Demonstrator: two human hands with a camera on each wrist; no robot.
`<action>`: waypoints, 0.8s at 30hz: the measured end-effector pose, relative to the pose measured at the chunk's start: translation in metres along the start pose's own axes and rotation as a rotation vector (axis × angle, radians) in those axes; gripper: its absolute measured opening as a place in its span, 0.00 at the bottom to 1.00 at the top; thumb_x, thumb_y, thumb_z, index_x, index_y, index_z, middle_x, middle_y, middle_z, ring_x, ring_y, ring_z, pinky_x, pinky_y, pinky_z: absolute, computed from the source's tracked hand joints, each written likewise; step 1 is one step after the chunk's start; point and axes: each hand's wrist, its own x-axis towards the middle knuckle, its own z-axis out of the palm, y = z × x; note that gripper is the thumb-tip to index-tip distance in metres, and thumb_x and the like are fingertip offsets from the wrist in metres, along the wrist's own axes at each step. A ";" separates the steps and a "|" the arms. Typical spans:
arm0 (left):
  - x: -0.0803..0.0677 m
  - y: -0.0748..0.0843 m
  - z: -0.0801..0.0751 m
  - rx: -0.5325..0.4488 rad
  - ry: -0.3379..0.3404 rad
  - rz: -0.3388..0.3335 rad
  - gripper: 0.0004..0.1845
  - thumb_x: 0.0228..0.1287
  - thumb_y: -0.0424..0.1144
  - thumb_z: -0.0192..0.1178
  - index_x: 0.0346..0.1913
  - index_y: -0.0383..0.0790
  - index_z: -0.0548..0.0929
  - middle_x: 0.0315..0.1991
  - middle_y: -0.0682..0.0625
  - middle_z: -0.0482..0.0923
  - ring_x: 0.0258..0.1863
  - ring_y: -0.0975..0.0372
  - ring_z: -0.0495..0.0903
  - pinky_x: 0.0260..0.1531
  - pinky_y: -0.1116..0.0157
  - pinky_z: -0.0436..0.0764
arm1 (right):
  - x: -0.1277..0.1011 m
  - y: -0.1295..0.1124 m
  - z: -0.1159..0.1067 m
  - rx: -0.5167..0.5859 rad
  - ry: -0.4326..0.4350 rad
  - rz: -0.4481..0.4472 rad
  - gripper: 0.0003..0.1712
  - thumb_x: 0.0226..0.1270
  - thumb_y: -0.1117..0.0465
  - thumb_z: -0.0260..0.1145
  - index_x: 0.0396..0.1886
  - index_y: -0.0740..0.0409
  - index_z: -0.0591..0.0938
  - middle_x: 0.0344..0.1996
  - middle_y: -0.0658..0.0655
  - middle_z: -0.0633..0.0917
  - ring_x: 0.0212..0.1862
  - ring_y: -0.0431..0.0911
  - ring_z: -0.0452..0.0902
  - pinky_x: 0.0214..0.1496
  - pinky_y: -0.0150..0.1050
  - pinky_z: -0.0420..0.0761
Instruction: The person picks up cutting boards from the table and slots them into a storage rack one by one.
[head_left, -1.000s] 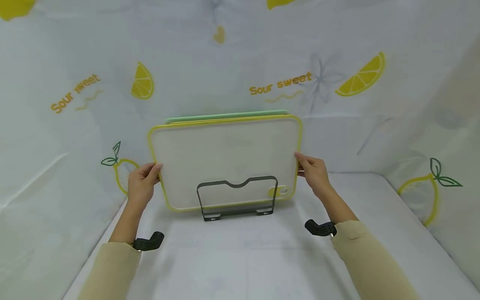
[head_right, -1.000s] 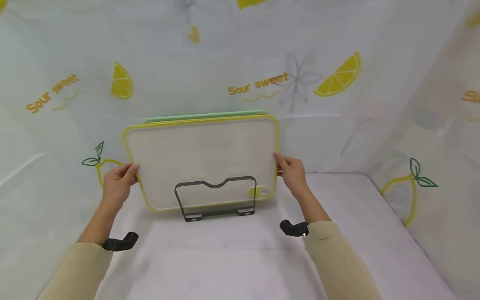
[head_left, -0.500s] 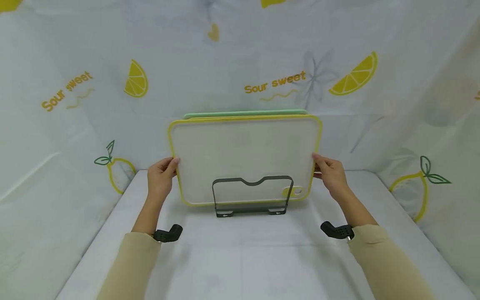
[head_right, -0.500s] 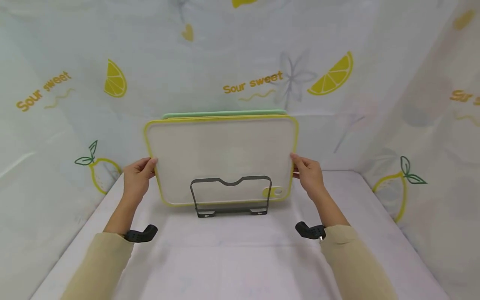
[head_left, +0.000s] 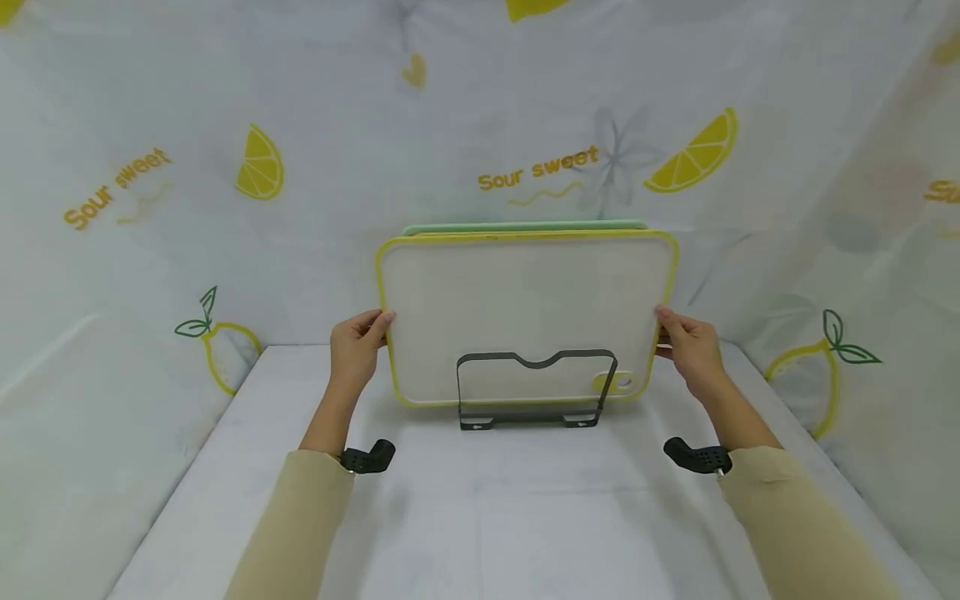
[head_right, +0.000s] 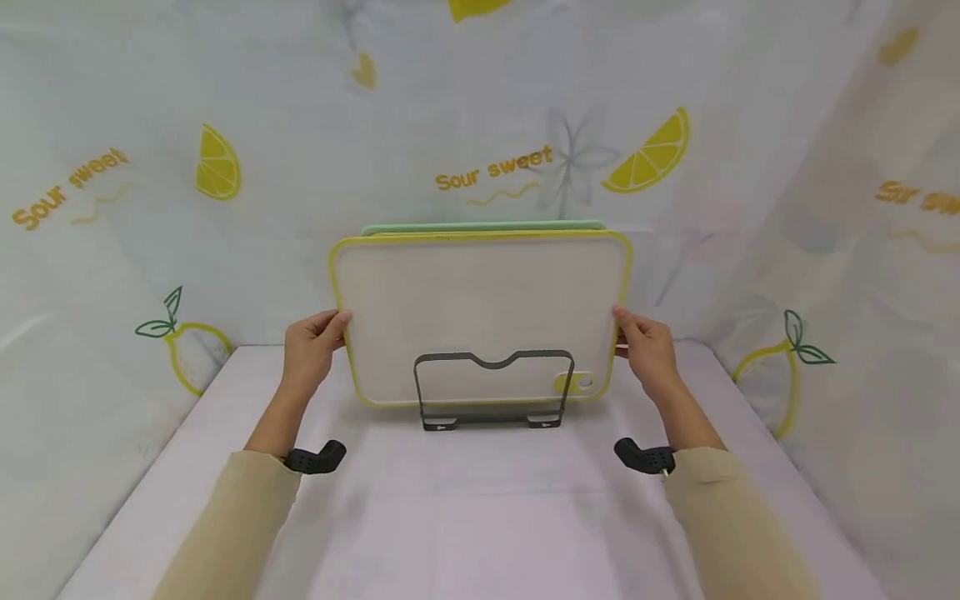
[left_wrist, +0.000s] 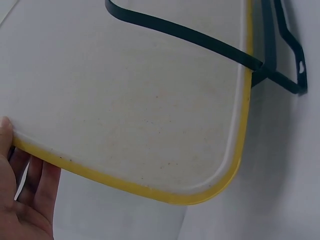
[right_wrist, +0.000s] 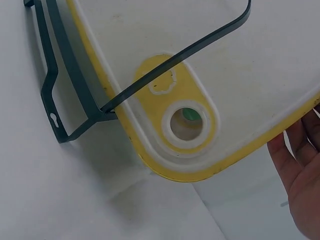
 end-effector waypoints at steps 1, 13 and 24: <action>0.001 0.001 0.000 -0.003 -0.002 0.001 0.23 0.73 0.45 0.61 0.56 0.27 0.83 0.52 0.30 0.83 0.32 0.78 0.83 0.41 0.78 0.85 | 0.000 0.000 0.001 0.012 0.005 0.002 0.23 0.77 0.40 0.54 0.46 0.52 0.83 0.28 0.33 0.83 0.36 0.28 0.81 0.38 0.23 0.84; 0.010 -0.001 0.009 -0.003 -0.046 -0.036 0.24 0.73 0.46 0.61 0.57 0.27 0.83 0.52 0.30 0.84 0.31 0.78 0.84 0.41 0.76 0.85 | -0.006 0.004 -0.005 0.001 0.036 0.049 0.36 0.78 0.40 0.53 0.58 0.72 0.78 0.28 0.31 0.83 0.36 0.26 0.81 0.39 0.22 0.84; 0.000 -0.006 -0.033 0.450 -0.163 -0.036 0.35 0.73 0.66 0.51 0.60 0.36 0.83 0.53 0.37 0.85 0.52 0.49 0.85 0.51 0.53 0.85 | -0.014 -0.006 0.002 -0.361 -0.155 0.061 0.47 0.80 0.34 0.44 0.64 0.77 0.74 0.48 0.69 0.87 0.45 0.49 0.88 0.53 0.44 0.87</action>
